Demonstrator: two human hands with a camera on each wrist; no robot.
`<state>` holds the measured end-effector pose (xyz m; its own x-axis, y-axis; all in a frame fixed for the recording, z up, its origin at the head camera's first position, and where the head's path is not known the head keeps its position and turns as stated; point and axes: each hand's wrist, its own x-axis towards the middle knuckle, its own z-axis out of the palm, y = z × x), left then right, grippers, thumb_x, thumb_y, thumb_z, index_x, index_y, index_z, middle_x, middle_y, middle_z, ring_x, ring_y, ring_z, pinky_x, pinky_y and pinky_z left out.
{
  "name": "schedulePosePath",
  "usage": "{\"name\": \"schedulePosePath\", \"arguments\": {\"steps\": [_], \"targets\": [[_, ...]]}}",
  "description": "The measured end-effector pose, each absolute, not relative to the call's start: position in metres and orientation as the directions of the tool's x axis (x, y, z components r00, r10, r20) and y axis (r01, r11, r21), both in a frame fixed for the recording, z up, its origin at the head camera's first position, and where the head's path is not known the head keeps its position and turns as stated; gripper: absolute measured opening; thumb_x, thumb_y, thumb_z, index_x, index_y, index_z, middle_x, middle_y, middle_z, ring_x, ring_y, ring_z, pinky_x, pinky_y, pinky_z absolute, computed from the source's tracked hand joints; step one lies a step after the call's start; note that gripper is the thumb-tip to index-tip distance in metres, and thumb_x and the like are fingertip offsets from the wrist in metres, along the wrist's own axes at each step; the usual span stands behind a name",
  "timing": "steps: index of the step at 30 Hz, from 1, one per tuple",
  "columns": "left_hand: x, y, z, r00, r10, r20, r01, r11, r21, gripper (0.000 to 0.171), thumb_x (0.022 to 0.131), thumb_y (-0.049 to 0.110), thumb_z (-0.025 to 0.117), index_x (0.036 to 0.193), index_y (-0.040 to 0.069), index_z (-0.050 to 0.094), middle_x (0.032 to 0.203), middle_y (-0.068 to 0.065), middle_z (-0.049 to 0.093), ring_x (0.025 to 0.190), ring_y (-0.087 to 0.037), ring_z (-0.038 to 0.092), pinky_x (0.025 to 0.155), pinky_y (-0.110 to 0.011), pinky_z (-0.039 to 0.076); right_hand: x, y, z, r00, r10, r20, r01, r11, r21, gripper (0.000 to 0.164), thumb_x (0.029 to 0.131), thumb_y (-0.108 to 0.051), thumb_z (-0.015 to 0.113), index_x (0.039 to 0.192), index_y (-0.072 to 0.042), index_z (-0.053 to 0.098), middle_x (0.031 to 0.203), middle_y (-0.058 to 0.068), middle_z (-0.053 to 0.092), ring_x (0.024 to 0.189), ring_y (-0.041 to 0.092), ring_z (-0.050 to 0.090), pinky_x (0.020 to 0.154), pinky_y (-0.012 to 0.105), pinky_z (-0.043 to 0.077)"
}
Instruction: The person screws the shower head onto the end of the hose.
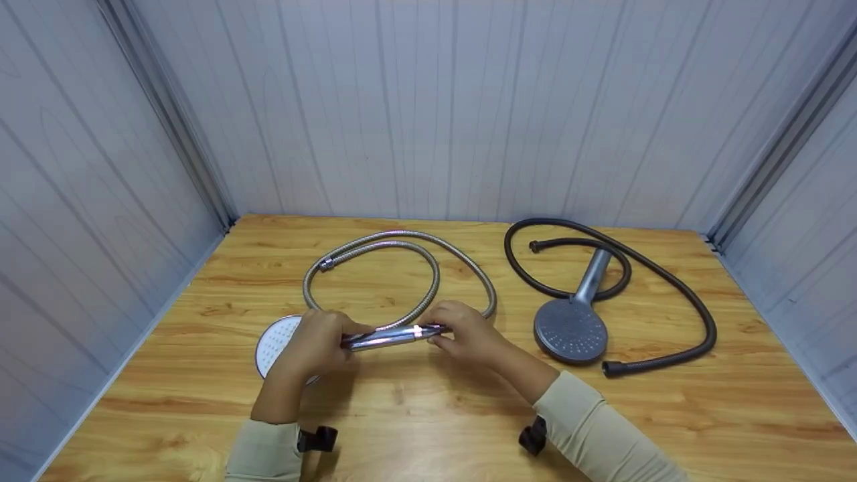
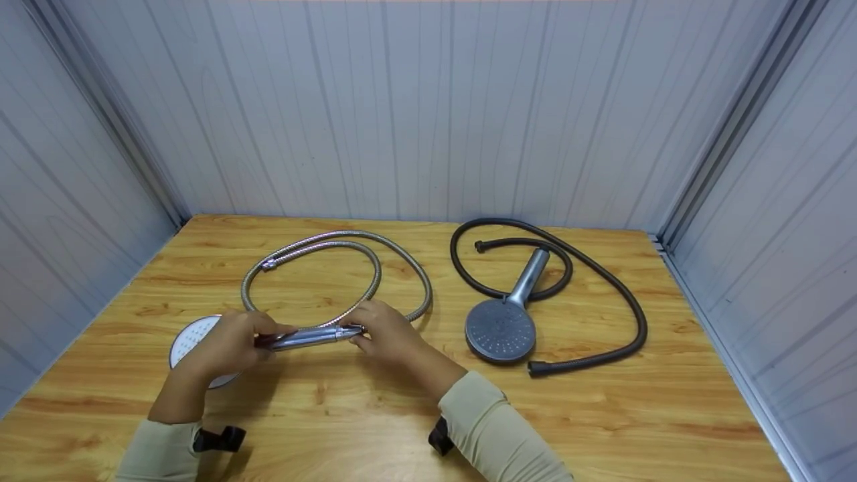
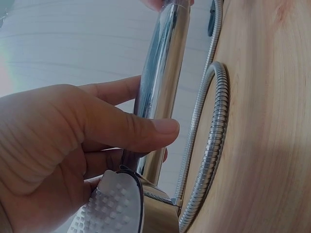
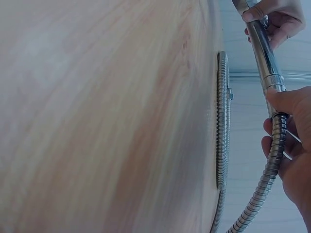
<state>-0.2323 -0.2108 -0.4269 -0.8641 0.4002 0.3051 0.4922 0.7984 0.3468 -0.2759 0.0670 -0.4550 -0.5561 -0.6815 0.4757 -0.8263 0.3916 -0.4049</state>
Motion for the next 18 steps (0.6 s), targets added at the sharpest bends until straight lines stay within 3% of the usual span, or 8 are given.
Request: {"name": "schedulePosePath", "arguments": {"steps": [12,18], "targets": [[-0.2333,-0.2101,-0.4264,-0.867,0.401,0.297,0.49,0.796,0.356,0.047,0.063,-0.01,0.073,0.1,0.018,0.08,0.062,0.011,0.06,0.054,-0.008,0.04,0.059,-0.03,0.03,-0.275,0.0672,-0.455,-0.561,-0.69,0.458,-0.822,0.396,-0.41,0.023,0.084,-0.003,0.073,0.106,-0.007,0.07,0.099,0.003,0.067,0.092,0.016,0.062,0.08,0.029,0.05],[-0.234,-0.2104,-0.4268,-0.866,0.402,0.299,0.491,0.797,0.352,0.047,0.063,-0.01,0.072,0.1,0.018,0.08,0.059,0.012,0.057,0.053,-0.008,0.039,0.06,-0.031,0.029,-0.2753,0.0679,-0.4557,-0.563,-0.691,0.454,-0.818,0.386,-0.427,0.022,0.085,-0.003,0.073,0.107,-0.007,0.071,0.098,0.003,0.067,0.091,0.016,0.062,0.079,0.029,0.051]]}}
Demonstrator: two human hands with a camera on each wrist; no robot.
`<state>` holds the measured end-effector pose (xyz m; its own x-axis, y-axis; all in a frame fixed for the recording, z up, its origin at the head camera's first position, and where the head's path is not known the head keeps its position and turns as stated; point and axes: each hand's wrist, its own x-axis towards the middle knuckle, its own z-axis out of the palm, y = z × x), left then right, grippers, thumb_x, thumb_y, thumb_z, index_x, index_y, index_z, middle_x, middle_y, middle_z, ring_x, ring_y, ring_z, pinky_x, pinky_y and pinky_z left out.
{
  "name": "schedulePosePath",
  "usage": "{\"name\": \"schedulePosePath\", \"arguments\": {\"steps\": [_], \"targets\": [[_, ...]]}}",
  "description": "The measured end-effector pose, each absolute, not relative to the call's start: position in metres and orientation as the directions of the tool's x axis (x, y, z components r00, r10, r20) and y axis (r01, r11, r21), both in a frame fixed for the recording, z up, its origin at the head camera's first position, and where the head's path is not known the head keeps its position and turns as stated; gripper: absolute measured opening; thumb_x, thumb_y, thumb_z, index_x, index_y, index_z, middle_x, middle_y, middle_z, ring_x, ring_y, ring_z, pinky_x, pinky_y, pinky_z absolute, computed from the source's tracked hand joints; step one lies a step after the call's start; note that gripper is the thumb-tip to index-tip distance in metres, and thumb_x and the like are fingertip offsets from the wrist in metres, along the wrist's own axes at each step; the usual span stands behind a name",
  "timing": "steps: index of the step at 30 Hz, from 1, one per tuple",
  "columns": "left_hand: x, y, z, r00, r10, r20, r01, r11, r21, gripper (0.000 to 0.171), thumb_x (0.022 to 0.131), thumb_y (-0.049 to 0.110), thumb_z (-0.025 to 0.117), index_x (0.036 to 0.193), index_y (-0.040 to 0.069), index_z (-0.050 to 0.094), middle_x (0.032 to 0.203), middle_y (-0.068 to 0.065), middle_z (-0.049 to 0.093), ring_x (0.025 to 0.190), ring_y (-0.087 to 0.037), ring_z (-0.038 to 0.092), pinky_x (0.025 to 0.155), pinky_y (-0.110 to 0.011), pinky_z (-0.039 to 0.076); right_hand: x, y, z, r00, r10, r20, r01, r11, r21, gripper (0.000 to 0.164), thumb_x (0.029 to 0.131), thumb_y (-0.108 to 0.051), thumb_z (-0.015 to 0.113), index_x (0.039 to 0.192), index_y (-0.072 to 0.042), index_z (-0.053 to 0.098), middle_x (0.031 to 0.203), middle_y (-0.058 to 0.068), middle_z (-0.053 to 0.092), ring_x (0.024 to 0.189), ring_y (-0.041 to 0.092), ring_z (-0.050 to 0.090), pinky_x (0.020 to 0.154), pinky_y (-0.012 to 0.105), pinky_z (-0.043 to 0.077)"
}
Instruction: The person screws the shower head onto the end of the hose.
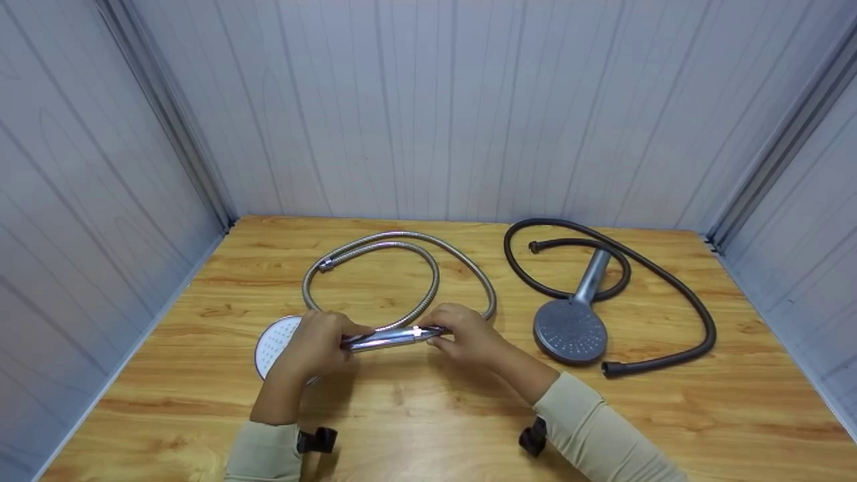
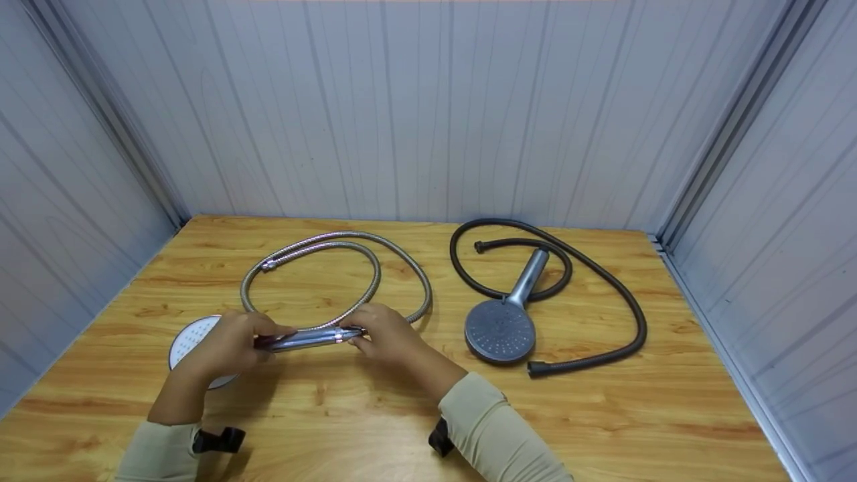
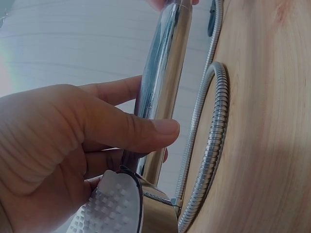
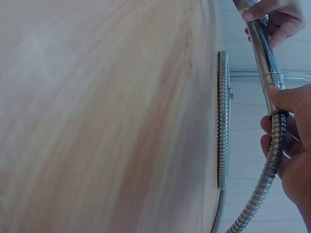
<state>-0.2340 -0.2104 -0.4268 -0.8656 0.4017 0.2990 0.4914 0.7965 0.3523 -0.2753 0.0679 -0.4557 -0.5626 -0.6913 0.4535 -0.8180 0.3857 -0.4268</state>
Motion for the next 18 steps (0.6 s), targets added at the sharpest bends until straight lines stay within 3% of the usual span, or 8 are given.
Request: {"name": "schedulePosePath", "arguments": {"steps": [8,18], "targets": [[-0.2323,-0.2102,-0.4251,-0.871,0.395,0.292,0.484,0.794,0.368,0.05,0.058,-0.005,0.071,0.101,0.019,0.079,0.054,0.011,0.047,0.052,-0.007,0.035,0.052,-0.028,0.028,-0.2751,0.0699,-0.4559,-0.572,-0.695,0.436,-0.807,0.382,-0.45,0.022,0.089,-0.006,0.07,0.111,-0.007,0.07,0.101,0.003,0.067,0.092,0.015,0.062,0.077,0.029,0.051],[-0.232,-0.2107,-0.4254,-0.864,0.404,0.302,0.495,0.793,0.355,0.047,0.062,-0.006,0.074,0.101,0.02,0.079,0.057,0.011,0.05,0.053,-0.008,0.039,0.055,-0.028,0.031,-0.2745,0.0689,-0.4549,-0.584,-0.694,0.422,-0.799,0.4,-0.448,0.022,0.088,-0.006,0.07,0.11,-0.006,0.07,0.101,0.004,0.067,0.092,0.016,0.062,0.078,0.03,0.051]]}}
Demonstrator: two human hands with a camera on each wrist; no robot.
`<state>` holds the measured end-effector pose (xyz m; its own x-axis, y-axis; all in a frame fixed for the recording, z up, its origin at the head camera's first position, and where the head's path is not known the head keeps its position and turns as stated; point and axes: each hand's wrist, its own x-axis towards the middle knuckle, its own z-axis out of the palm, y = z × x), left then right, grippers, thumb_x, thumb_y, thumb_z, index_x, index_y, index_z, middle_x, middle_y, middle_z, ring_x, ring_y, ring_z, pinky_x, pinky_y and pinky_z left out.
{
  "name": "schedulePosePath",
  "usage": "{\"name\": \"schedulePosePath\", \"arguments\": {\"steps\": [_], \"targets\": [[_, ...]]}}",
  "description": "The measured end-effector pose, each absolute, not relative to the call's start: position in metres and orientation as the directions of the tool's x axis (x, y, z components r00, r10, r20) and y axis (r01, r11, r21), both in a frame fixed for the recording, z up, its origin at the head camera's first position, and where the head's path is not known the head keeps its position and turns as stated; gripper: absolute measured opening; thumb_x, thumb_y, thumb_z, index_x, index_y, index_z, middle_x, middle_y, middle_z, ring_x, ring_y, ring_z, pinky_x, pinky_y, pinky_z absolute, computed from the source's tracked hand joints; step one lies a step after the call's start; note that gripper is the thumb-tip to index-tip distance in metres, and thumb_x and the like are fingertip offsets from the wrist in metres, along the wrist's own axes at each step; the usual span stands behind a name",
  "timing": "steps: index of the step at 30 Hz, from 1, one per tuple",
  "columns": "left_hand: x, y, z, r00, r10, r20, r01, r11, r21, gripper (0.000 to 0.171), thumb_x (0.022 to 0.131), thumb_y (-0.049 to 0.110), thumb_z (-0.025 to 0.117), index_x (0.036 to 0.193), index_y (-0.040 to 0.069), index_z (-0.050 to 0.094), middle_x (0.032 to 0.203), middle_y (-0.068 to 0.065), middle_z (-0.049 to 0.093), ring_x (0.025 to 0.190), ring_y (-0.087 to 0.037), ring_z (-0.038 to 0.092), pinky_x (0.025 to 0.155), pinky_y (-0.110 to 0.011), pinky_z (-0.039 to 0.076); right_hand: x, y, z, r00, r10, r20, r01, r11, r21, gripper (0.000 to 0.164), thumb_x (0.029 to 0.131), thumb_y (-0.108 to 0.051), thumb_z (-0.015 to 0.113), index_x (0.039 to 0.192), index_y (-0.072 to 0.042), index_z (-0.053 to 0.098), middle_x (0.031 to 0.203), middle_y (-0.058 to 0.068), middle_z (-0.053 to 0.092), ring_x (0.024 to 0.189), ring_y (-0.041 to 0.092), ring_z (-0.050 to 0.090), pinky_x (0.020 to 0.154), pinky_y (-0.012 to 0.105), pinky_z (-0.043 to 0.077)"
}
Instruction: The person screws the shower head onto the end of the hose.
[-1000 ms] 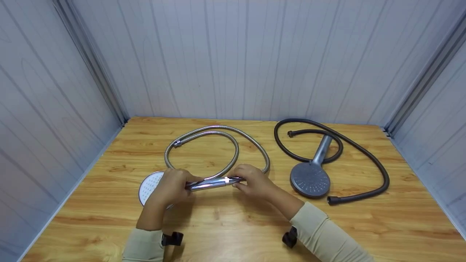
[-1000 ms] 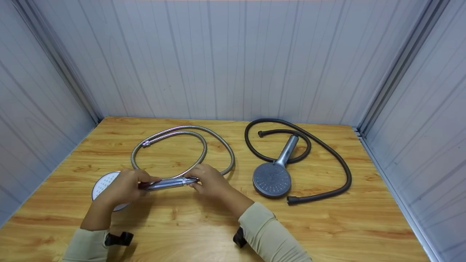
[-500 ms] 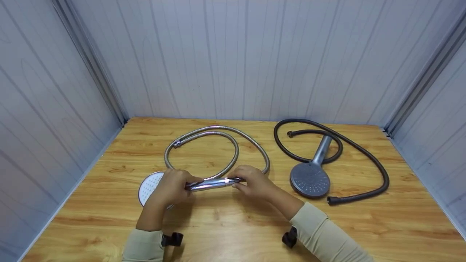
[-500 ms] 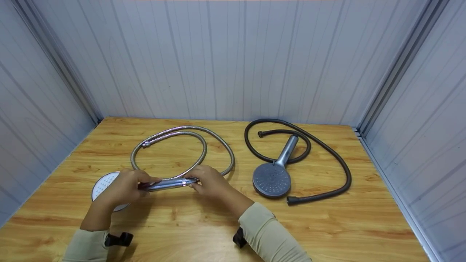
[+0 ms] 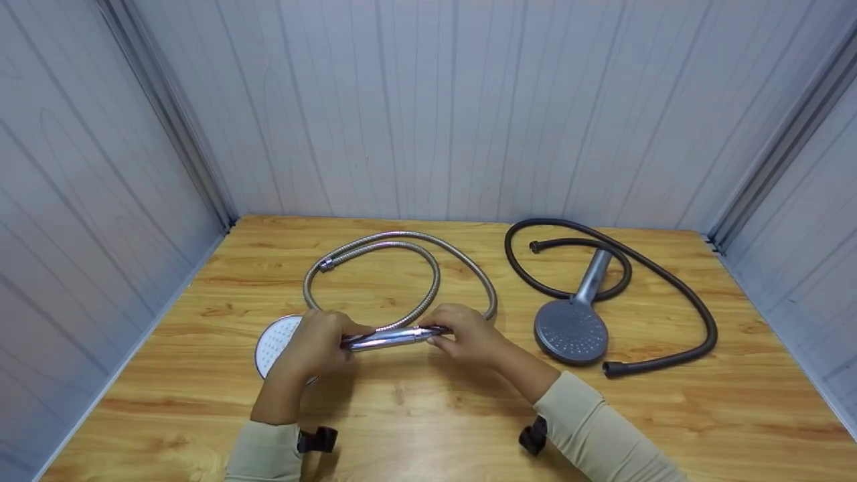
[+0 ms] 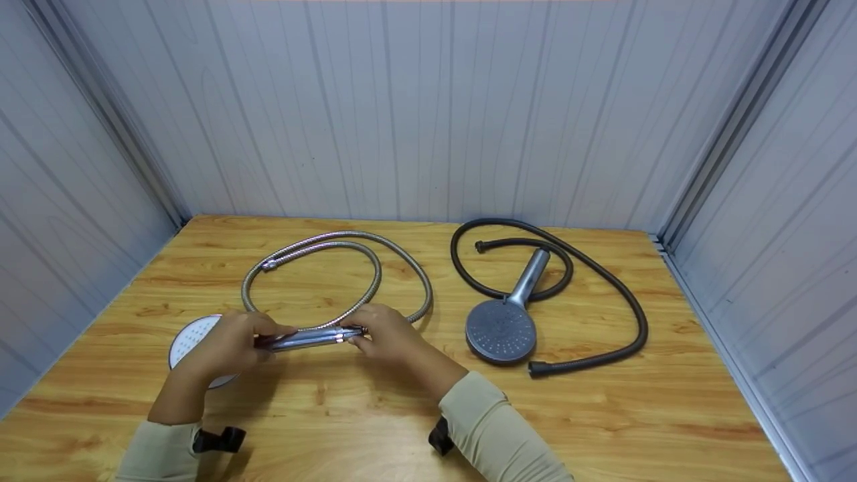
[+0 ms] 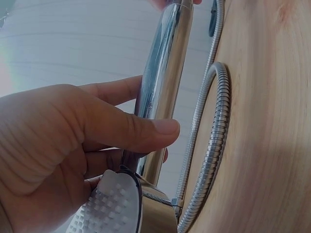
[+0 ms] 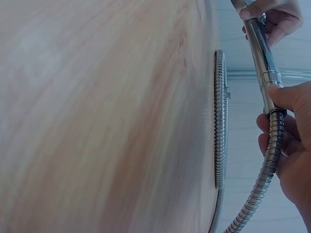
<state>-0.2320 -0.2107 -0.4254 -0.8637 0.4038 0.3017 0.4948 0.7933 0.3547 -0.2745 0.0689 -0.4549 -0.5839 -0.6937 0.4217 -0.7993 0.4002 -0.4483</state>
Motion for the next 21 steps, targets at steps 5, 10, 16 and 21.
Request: {"name": "schedulePosePath", "arguments": {"steps": [5,10,16,21], "targets": [[-0.2315,-0.21,-0.4242,-0.863,0.402,0.304,0.494,0.798,0.346,0.047,0.063,-0.007,0.072,0.101,0.02,0.079,0.059,0.011,0.052,0.054,-0.009,0.039,0.058,-0.03,0.03,-0.2737,0.0688,-0.4538,-0.587,-0.692,0.421,-0.796,0.398,-0.456,0.022,0.088,-0.006,0.07,0.11,-0.005,0.07,0.101,0.004,0.067,0.093,0.017,0.062,0.079,0.03,0.051],[-0.2313,-0.2098,-0.4232,-0.863,0.402,0.305,0.494,0.799,0.344,0.048,0.063,-0.009,0.07,0.101,0.02,0.08,0.061,0.012,0.055,0.054,-0.009,0.039,0.057,-0.03,0.03,-0.2742,0.069,-0.4533,-0.582,-0.698,0.417,-0.8,0.398,-0.45,0.022,0.089,-0.006,0.07,0.111,-0.005,0.07,0.102,0.005,0.067,0.093,0.017,0.062,0.079,0.031,0.051],[-0.2315,-0.2101,-0.4247,-0.84,0.417,0.348,0.524,0.789,0.32,0.047,0.064,-0.012,0.068,0.099,0.018,0.08,0.067,0.008,0.067,0.053,-0.008,0.035,0.062,-0.032,0.027,-0.2744,0.0695,-0.4518,-0.596,-0.708,0.38,-0.784,0.41,-0.465,0.022,0.089,-0.006,0.069,0.112,-0.005,0.07,0.102,0.005,0.067,0.089,0.016,0.061,0.075,0.03,0.05],[-0.2323,-0.2097,-0.4263,-0.838,0.409,0.362,0.522,0.793,0.313,0.048,0.064,-0.012,0.07,0.098,0.021,0.08,0.073,0.006,0.072,0.055,-0.008,0.038,0.065,-0.034,0.023,-0.274,0.0691,-0.4496,-0.627,-0.705,0.332,-0.751,0.434,-0.498,0.023,0.09,-0.007,0.068,0.112,-0.005,0.069,0.101,0.006,0.067,0.086,0.016,0.06,0.073,0.03,0.05]]}}
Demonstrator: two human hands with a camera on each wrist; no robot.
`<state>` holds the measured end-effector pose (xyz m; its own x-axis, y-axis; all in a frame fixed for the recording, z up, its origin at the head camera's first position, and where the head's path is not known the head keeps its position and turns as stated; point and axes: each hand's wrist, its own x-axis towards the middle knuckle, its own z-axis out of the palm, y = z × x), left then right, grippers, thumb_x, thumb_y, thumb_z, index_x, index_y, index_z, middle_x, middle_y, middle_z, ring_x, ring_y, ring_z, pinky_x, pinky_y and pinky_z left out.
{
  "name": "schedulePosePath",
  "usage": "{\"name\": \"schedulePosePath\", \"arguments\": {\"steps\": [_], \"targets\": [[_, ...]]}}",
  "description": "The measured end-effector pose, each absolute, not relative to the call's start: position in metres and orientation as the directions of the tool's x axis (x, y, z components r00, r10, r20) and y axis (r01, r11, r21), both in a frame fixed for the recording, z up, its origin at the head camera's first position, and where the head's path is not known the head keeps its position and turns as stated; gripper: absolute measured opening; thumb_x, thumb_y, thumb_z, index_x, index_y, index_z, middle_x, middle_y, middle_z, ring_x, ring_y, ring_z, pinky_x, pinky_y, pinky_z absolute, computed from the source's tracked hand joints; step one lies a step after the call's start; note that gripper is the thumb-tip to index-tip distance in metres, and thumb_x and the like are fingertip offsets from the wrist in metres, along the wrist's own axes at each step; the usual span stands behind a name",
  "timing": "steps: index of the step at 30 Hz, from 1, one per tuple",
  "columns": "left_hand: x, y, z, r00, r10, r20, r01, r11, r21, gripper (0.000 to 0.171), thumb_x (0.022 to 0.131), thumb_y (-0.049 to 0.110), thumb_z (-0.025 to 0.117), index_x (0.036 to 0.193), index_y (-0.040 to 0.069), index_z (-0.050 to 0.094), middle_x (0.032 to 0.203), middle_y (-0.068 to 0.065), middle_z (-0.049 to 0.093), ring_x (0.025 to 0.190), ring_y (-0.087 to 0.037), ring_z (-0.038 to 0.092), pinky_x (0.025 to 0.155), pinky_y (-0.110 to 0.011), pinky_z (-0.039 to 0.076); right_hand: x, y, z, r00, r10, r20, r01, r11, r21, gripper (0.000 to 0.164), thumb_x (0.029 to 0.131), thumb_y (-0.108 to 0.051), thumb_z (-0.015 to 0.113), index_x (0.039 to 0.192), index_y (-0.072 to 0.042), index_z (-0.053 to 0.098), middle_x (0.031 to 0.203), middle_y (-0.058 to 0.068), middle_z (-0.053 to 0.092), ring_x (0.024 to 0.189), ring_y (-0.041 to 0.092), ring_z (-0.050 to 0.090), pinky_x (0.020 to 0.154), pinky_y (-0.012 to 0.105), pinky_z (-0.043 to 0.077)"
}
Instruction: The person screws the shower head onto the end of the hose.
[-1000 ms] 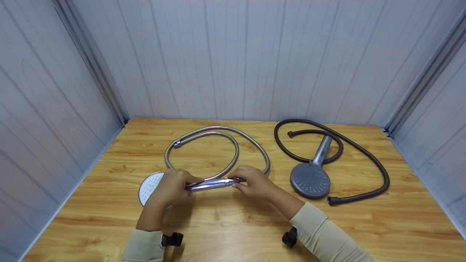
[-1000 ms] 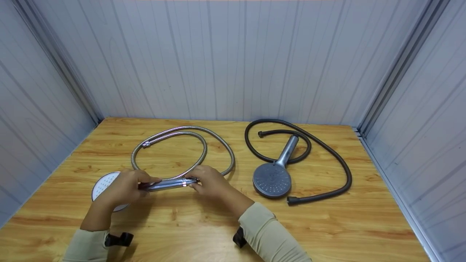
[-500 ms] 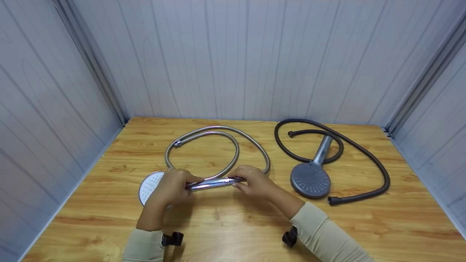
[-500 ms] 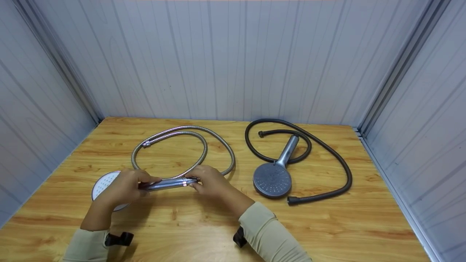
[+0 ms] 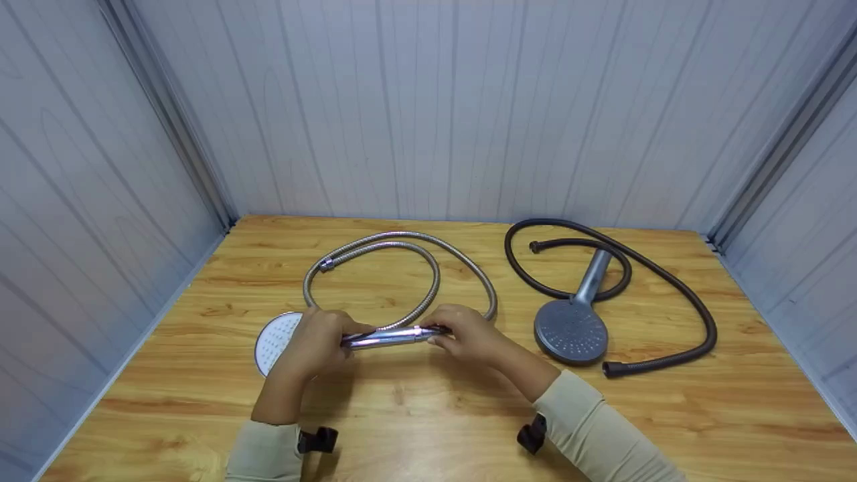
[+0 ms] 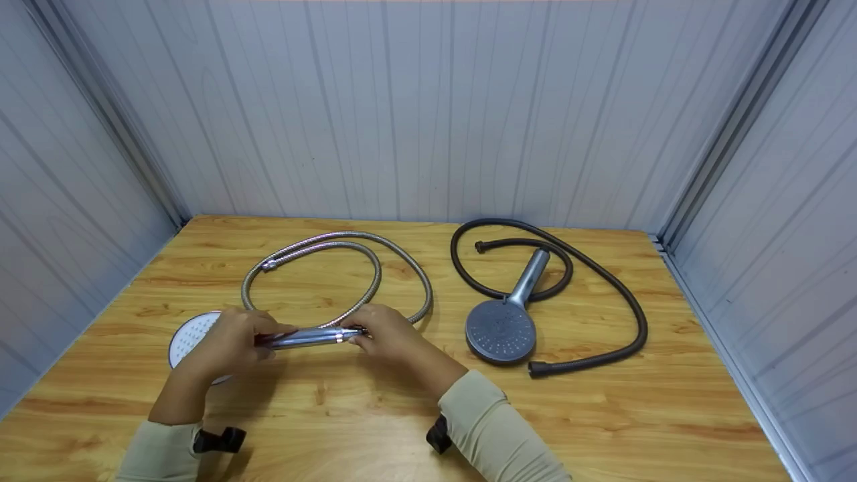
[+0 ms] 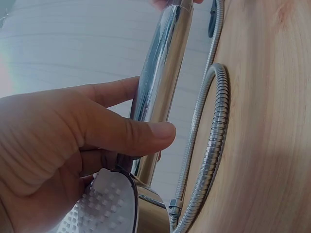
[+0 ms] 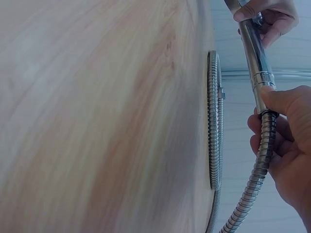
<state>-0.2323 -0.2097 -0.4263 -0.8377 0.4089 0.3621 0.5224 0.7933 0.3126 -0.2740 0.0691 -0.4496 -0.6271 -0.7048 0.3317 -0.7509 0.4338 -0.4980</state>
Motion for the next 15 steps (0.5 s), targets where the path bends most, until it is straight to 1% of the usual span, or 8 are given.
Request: {"name": "schedulePosePath", "arguments": {"steps": [5,8,10,15], "targets": [[-0.2333,-0.2105,-0.4271,-0.806,0.423,0.413,0.553,0.788,0.272,0.048,0.063,-0.013,0.072,0.096,0.021,0.081,0.071,0.006,0.071,0.054,-0.007,0.039,0.063,-0.031,0.026,-0.2742,0.0676,-0.4479,-0.651,-0.701,0.291,-0.72,0.45,-0.529,0.02,0.09,-0.007,0.068,0.11,-0.005,0.07,0.1,0.005,0.066,0.088,0.015,0.061,0.076,0.029,0.05],[-0.2338,-0.2106,-0.4273,-0.788,0.436,0.435,0.571,0.782,0.25,0.048,0.062,-0.014,0.071,0.095,0.02,0.081,0.069,0.005,0.071,0.053,-0.007,0.037,0.062,-0.03,0.026,-0.2751,0.0668,-0.4485,-0.662,-0.698,0.273,-0.705,0.455,-0.544,0.018,0.091,-0.008,0.067,0.108,-0.005,0.07,0.099,0.004,0.066,0.088,0.014,0.061,0.076,0.028,0.051],[-0.2339,-0.2105,-0.4269,-0.791,0.435,0.431,0.567,0.785,0.248,0.048,0.063,-0.014,0.071,0.095,0.02,0.081,0.069,0.005,0.071,0.053,-0.007,0.036,0.061,-0.03,0.026,-0.2755,0.0664,-0.4493,-0.664,-0.695,0.274,-0.698,0.446,-0.56,0.017,0.091,-0.008,0.067,0.107,-0.005,0.071,0.099,0.004,0.066,0.087,0.014,0.061,0.074,0.027,0.051],[-0.2339,-0.2109,-0.4263,-0.821,0.422,0.384,0.539,0.796,0.276,0.045,0.065,-0.012,0.073,0.096,0.019,0.081,0.073,0.005,0.072,0.053,-0.008,0.037,0.061,-0.03,0.027,-0.2762,0.0671,-0.4519,-0.678,-0.677,0.286,-0.67,0.409,-0.62,0.018,0.09,-0.007,0.069,0.108,-0.005,0.072,0.098,0.003,0.067,0.085,0.013,0.06,0.073,0.027,0.05]]}}
